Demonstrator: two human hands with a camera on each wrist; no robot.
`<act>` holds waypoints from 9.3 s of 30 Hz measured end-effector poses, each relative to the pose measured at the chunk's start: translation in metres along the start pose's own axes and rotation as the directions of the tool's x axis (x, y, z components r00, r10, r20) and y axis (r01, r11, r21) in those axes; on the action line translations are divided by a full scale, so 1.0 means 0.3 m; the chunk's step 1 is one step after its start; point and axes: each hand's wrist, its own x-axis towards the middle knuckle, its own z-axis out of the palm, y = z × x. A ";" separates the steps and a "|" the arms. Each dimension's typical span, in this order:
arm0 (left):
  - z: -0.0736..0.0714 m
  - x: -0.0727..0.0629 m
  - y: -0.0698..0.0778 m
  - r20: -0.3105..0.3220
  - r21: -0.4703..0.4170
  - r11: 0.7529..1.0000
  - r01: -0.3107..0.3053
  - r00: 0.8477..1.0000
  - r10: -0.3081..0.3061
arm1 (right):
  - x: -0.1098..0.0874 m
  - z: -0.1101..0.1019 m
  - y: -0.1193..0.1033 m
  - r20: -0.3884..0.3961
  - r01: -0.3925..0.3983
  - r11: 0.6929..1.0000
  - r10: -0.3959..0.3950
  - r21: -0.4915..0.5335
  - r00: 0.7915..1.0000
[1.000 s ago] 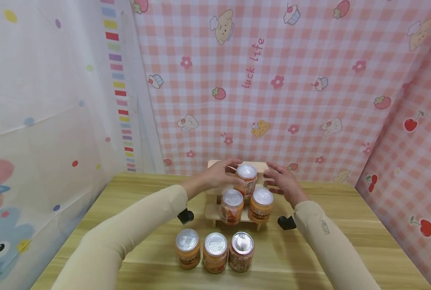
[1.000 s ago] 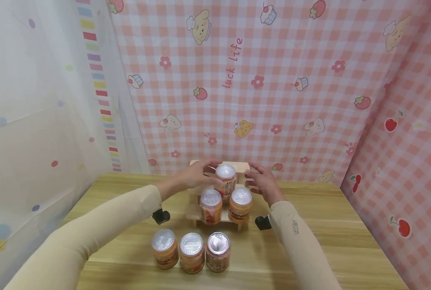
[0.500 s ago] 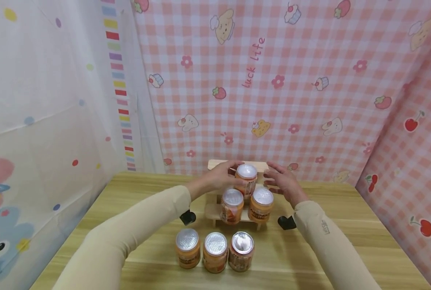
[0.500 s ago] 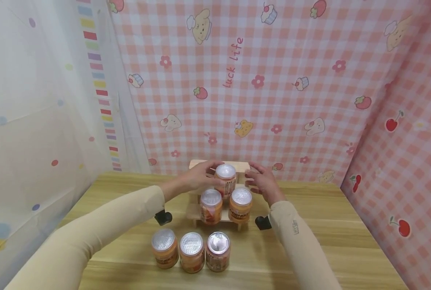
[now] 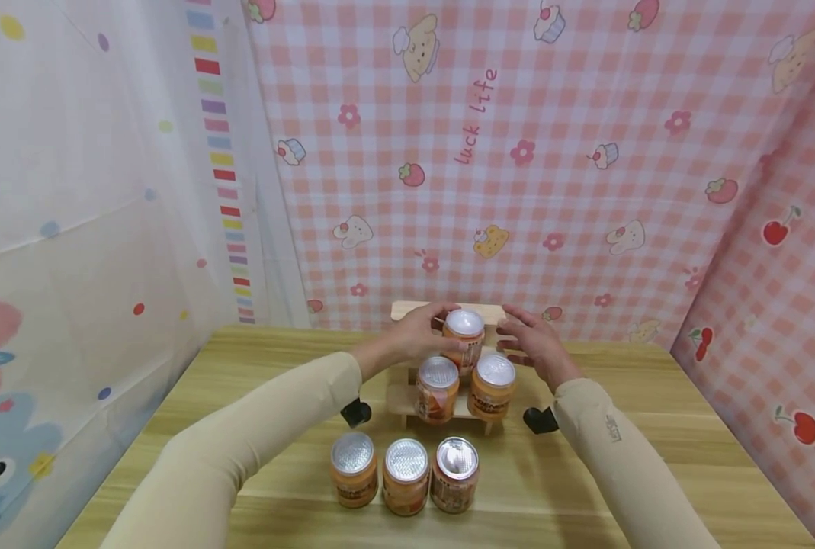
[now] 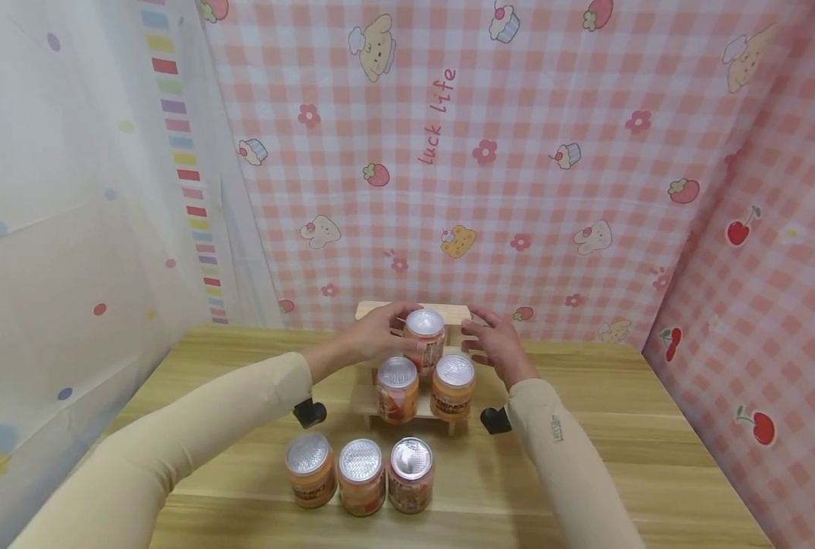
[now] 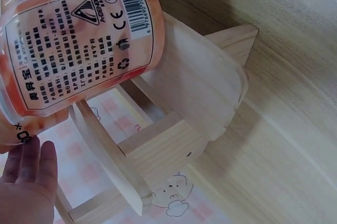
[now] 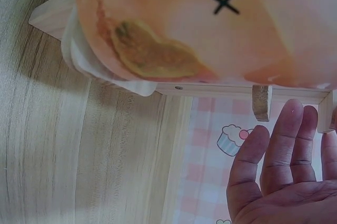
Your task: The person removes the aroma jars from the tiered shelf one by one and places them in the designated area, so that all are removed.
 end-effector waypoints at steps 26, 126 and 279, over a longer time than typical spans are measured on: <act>-0.068 -0.014 0.032 -0.110 -0.011 0.996 -0.094 0.990 0.092 | 0.003 0.001 0.004 0.000 0.005 1.000 -0.005 0.004 1.000; -0.219 -0.841 -0.427 -0.256 -0.211 0.976 0.056 0.960 -0.111 | -0.012 0.006 -0.001 0.013 0.021 0.999 -0.020 -0.038 1.000; -0.250 -0.023 -0.170 -0.021 0.009 0.967 0.256 0.967 -0.255 | -0.272 0.070 0.231 -0.010 0.379 0.888 -0.395 -0.258 0.919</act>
